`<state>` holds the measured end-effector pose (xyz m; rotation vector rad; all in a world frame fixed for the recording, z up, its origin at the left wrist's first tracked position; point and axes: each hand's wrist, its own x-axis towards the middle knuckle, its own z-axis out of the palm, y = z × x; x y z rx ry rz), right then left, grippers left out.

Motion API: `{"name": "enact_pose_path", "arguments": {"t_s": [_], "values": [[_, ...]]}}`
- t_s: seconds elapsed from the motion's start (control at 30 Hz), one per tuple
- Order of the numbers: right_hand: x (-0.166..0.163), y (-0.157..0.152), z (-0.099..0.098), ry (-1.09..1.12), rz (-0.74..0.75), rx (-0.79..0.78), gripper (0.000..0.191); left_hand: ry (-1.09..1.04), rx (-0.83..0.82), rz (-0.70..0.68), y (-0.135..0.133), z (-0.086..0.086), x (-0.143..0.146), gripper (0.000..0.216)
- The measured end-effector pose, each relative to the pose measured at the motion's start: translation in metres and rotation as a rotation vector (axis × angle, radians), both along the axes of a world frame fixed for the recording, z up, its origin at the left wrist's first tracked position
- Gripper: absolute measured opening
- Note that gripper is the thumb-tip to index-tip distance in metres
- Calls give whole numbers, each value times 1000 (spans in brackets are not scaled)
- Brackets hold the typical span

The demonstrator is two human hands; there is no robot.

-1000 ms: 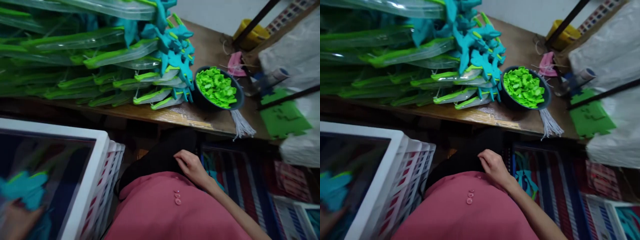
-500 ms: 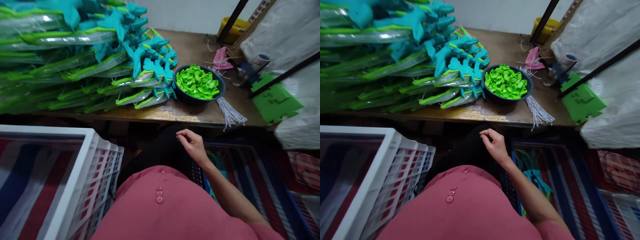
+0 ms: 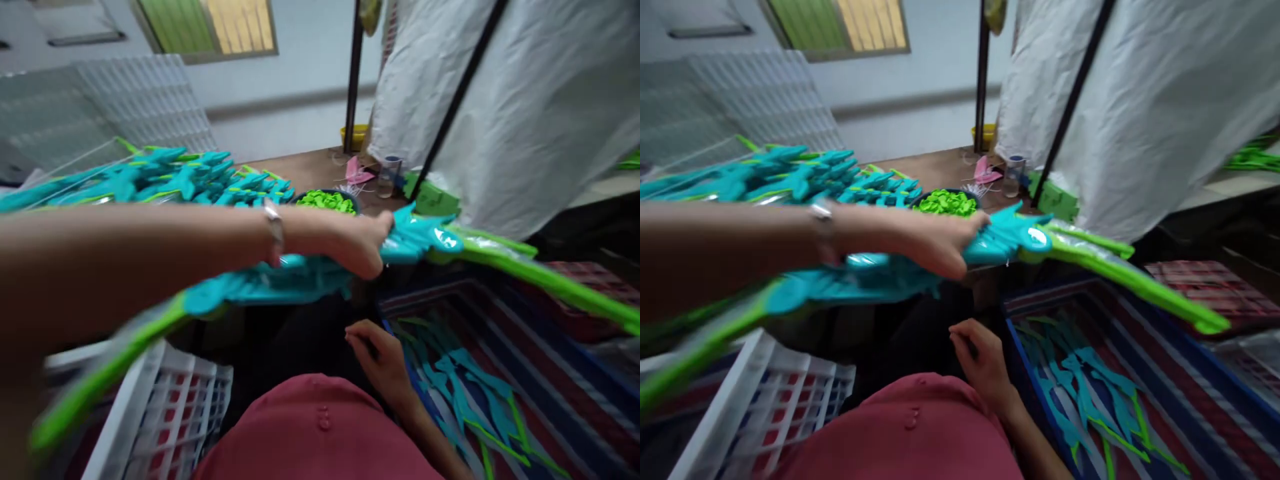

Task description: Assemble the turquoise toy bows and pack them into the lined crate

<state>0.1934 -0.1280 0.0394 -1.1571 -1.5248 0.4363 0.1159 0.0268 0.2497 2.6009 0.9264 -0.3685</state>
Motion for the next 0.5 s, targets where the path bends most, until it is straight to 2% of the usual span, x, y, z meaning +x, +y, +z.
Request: {"name": "enact_pose_path", "arguments": {"t_s": [0.03,0.1,0.17,0.23,0.3,0.37,0.43,0.5], "values": [[3,-8,-2,-4,-16,18,11,37,-14,-69,-5,-5,19,89],[9,-21,-7,-36,-54,82,11,109,-66,-204,-14,-35,46,101],[15,-28,-12,-100,-111,155,13,168,-132,-291,-17,-80,61,101],[22,-27,-17,-191,-155,195,15,226,-212,-311,-17,-126,63,100],[26,-22,-22,-289,-152,208,13,272,-320,-301,-15,-166,55,97],[28,-18,-26,-364,-124,237,10,273,-416,-289,-16,-193,39,91],[30,-18,-28,-391,-132,257,10,233,-422,-274,-20,-210,18,80],[37,-24,-27,-383,-227,218,13,165,-351,-260,-29,-219,-5,71]]}}
